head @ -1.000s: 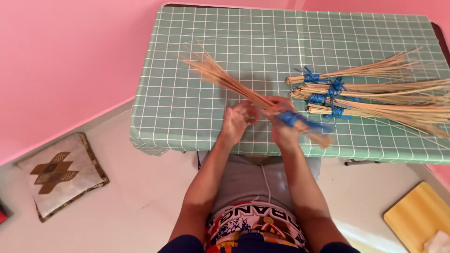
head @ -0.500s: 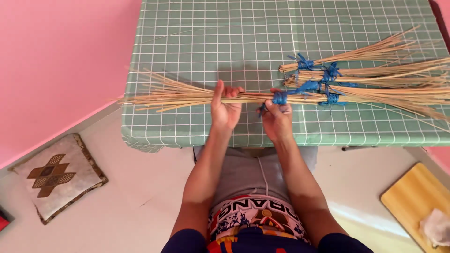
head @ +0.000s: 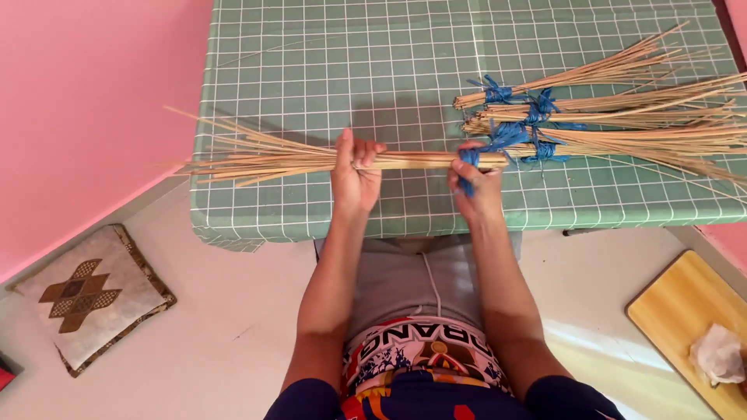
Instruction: Tying small bundles of thin wooden sticks together using blue plastic string on a table.
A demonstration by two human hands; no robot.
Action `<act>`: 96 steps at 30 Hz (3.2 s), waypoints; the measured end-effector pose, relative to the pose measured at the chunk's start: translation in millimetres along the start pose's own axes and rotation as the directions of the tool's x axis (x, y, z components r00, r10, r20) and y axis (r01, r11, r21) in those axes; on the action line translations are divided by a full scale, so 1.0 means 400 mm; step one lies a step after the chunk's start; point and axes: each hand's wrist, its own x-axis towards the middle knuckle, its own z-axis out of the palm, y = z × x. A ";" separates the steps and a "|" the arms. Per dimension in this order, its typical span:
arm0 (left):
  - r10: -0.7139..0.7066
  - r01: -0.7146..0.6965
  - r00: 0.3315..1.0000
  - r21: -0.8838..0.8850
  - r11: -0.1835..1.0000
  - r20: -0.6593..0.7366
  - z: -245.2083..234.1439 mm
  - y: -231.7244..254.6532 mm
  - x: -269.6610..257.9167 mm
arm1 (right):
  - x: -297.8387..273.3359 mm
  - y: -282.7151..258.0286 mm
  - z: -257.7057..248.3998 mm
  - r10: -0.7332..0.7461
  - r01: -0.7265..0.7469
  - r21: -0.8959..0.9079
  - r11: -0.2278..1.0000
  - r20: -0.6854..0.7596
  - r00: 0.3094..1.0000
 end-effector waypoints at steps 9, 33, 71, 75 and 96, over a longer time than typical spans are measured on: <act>0.017 -0.017 0.999 -0.017 1.000 -0.050 0.023 0.027 0.008 | 0.019 -0.075 -0.032 0.024 -0.022 0.045 0.999 -0.034 0.999; 0.053 -0.053 0.999 -0.074 0.996 -0.002 -0.030 0.158 0.043 | 0.045 -0.345 -0.414 -0.516 0.360 -0.881 -0.306 0.471 0.716; 0.065 0.020 0.774 0.127 0.992 -0.629 -0.060 -0.005 0.373 | -0.033 -0.258 -0.228 -0.559 0.264 -0.790 -0.553 0.587 0.585; -0.033 0.176 0.831 0.205 0.963 -0.556 -0.080 0.011 0.352 | -0.039 -0.263 -0.226 -0.546 0.276 -0.793 -0.543 0.583 0.601; -0.022 0.201 0.889 0.347 0.916 -0.457 -0.197 0.011 0.285 | 0.018 -0.232 -0.325 -0.533 0.286 -0.750 -0.597 0.637 0.558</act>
